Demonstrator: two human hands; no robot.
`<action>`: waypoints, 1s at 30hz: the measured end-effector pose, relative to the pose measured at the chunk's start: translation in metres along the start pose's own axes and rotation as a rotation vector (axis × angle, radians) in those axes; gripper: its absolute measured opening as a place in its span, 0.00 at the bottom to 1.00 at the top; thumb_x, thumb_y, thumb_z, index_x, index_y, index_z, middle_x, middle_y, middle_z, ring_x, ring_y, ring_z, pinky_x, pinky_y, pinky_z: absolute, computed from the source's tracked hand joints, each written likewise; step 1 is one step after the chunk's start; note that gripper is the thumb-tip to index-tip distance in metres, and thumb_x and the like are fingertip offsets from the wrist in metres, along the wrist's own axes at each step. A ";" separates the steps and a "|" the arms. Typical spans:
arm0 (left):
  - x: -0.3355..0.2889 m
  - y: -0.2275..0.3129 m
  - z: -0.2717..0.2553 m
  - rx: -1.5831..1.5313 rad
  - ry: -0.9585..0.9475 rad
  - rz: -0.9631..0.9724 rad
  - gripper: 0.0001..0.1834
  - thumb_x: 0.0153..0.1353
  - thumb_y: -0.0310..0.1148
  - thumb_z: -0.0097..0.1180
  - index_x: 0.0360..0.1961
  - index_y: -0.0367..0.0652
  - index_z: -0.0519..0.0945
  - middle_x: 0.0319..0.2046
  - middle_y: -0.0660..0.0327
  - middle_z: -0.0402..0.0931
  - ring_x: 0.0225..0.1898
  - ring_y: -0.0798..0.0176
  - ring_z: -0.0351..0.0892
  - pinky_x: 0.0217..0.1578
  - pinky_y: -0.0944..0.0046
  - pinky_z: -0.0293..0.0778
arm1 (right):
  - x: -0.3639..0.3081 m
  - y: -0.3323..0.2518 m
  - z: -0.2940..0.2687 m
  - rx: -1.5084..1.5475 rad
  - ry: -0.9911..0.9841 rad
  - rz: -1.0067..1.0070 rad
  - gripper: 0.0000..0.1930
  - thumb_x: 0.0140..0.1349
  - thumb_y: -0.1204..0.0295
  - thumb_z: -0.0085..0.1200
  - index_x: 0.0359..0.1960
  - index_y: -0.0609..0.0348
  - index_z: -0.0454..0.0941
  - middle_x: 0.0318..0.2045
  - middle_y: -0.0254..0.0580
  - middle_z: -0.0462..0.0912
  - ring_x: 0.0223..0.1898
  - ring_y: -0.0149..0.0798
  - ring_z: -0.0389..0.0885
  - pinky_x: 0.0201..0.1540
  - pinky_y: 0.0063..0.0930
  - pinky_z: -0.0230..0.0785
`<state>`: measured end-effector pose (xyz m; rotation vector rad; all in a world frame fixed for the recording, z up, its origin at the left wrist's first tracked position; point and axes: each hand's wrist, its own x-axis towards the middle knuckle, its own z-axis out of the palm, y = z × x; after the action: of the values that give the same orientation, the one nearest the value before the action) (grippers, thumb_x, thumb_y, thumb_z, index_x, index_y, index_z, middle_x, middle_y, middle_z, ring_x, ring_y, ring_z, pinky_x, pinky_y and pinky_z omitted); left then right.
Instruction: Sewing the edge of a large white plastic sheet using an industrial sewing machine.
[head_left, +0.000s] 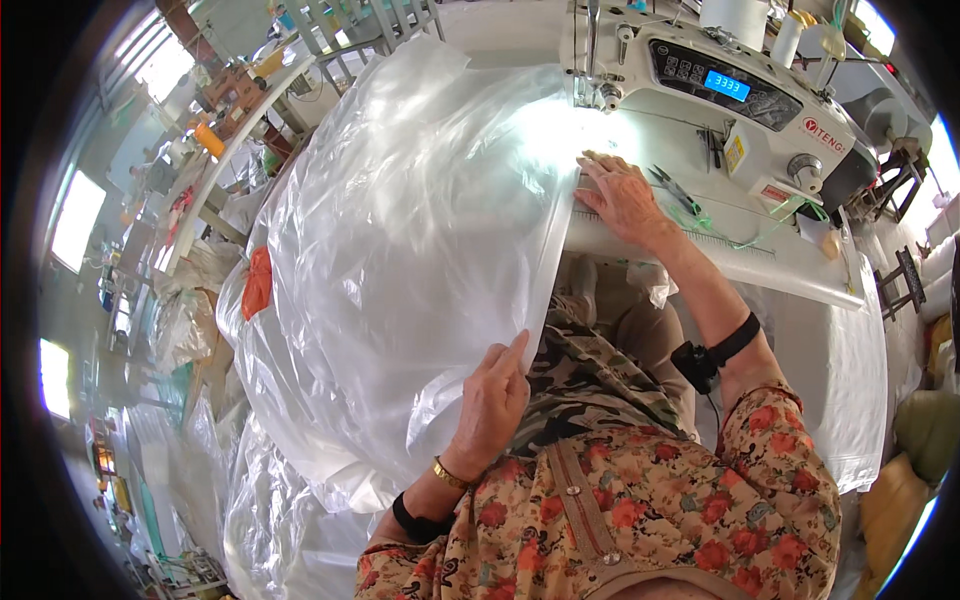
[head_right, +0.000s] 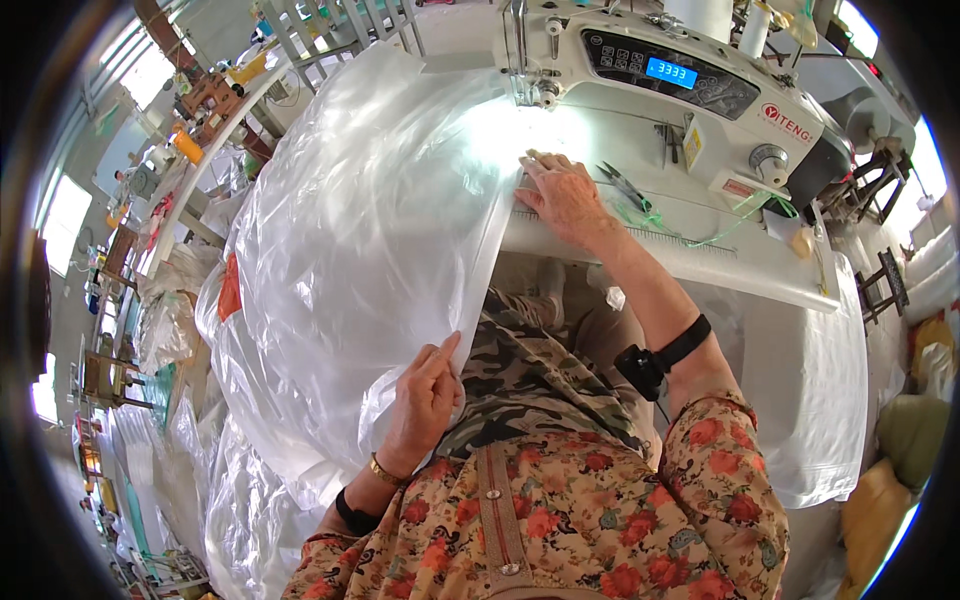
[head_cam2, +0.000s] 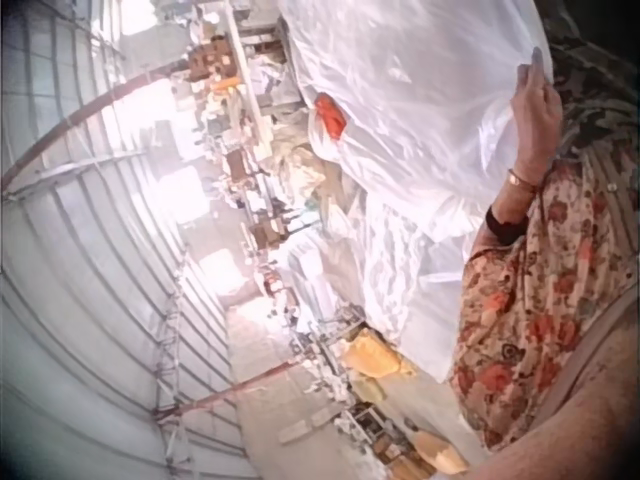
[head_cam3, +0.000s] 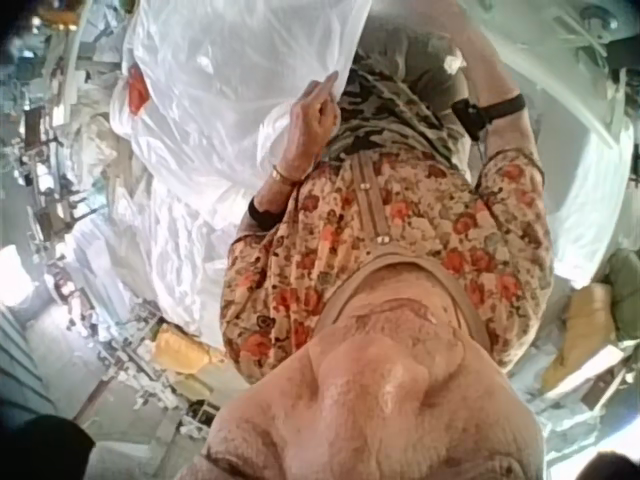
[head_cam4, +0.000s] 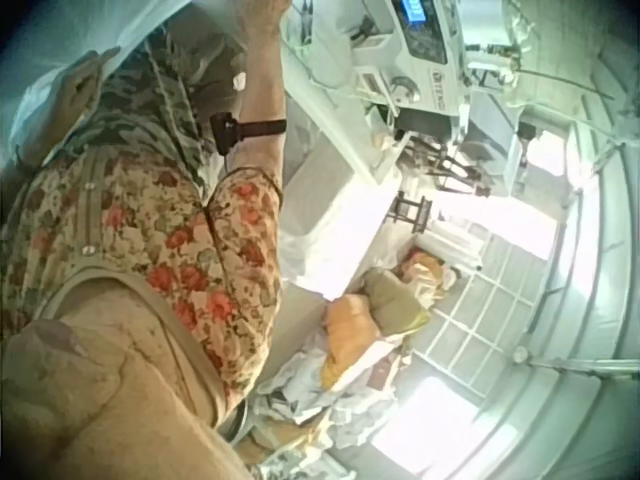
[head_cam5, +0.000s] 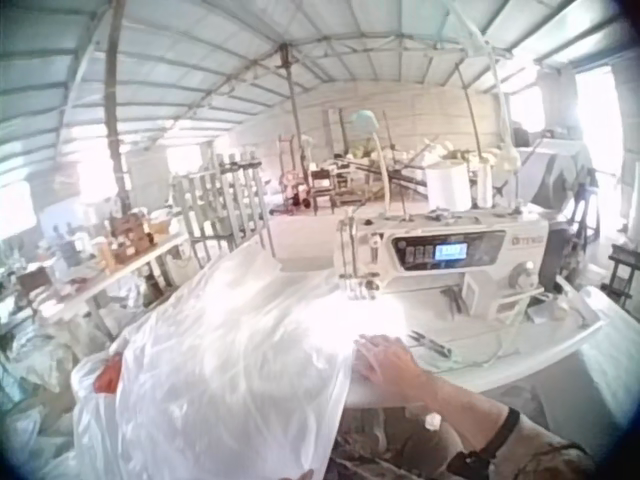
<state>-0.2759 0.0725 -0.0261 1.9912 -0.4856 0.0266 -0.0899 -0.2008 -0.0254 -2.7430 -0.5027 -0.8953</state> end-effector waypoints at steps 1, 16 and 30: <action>0.003 0.003 0.001 0.055 -0.005 0.002 0.20 0.61 0.21 0.49 0.55 0.31 0.72 0.31 0.49 0.72 0.27 0.47 0.74 0.31 0.59 0.71 | 0.003 0.003 0.003 0.004 -0.039 0.000 0.21 0.65 0.56 0.48 0.52 0.58 0.74 0.56 0.45 0.74 0.58 0.46 0.70 0.59 0.45 0.61; 0.065 0.010 0.033 0.304 -0.181 0.299 0.13 0.53 0.21 0.53 0.42 0.37 0.78 0.27 0.51 0.75 0.27 0.44 0.76 0.27 0.53 0.73 | 0.024 0.015 -0.003 0.014 -0.290 0.155 0.17 0.64 0.58 0.48 0.46 0.57 0.74 0.44 0.44 0.78 0.52 0.44 0.73 0.52 0.46 0.63; 0.189 0.002 0.034 0.579 -0.113 0.335 0.03 0.57 0.25 0.49 0.27 0.36 0.72 0.23 0.46 0.75 0.27 0.40 0.76 0.28 0.46 0.70 | 0.025 0.012 -0.009 0.125 -0.334 0.152 0.16 0.66 0.59 0.45 0.44 0.59 0.75 0.44 0.46 0.78 0.53 0.47 0.72 0.57 0.49 0.57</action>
<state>-0.1094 -0.0189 0.0036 2.4562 -0.9657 0.2931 -0.0715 -0.2080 -0.0040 -2.7782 -0.3819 -0.3576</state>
